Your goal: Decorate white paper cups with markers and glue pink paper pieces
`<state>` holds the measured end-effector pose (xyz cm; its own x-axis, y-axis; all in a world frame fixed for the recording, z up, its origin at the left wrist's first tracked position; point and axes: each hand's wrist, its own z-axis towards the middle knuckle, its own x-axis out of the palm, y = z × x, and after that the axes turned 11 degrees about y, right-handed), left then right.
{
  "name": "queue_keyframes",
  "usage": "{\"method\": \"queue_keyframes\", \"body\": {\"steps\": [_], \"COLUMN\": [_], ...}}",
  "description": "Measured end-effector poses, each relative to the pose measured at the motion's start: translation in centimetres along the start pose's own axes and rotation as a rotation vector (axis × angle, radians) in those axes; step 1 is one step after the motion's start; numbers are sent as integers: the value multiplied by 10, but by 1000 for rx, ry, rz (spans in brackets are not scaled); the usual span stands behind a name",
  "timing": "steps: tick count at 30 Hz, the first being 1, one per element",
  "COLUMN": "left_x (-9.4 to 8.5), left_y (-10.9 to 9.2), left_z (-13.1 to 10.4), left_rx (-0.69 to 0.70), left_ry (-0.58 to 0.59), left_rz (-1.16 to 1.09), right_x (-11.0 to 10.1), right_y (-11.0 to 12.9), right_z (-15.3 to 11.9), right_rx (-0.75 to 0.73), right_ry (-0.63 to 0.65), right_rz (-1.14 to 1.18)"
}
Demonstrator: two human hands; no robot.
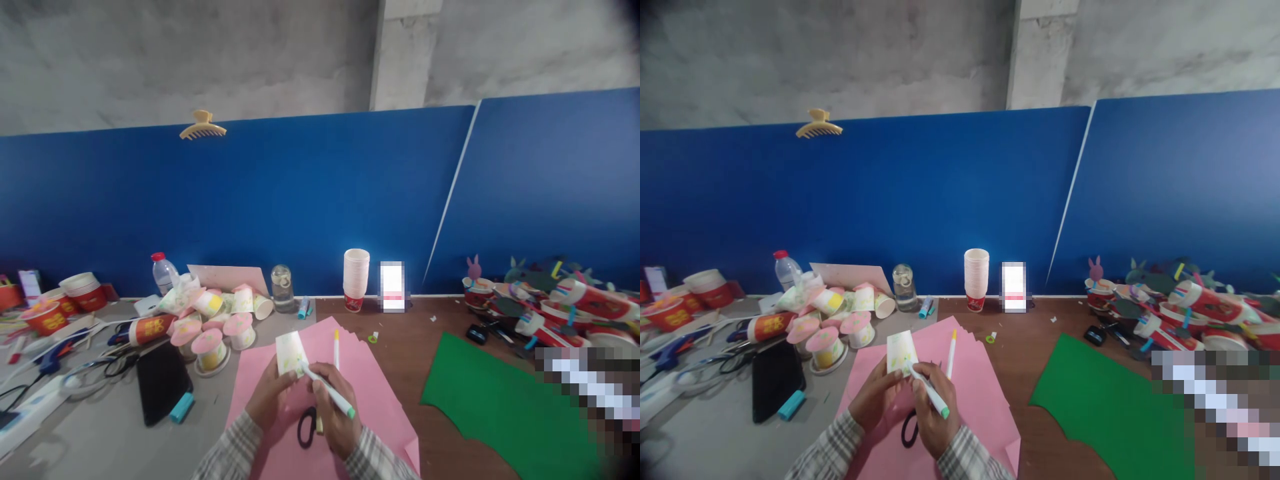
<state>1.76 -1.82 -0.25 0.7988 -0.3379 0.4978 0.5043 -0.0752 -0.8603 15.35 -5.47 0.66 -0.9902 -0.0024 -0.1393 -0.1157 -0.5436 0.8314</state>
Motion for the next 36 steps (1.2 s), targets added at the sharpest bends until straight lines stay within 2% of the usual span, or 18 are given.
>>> {"method": "queue_keyframes", "body": {"steps": [6, 16, 31, 36], "left_x": [-5, -6, -11, -10], "left_y": [3, 5, 7, 6], "left_z": [0, 1, 2, 2], "left_rx": [28, 8, -15, -3], "left_ry": [18, -39, -28, -65], "left_rz": [43, 119, 95, 79], "right_x": [1, 2, 2, 0], "right_y": [-1, -3, -4, 0], "right_z": [-1, 1, 2, 2], "right_rx": [-31, -29, -33, -15], "right_ry": [22, 76, 88, 88], "right_rz": [-7, 7, -47, -64]}}
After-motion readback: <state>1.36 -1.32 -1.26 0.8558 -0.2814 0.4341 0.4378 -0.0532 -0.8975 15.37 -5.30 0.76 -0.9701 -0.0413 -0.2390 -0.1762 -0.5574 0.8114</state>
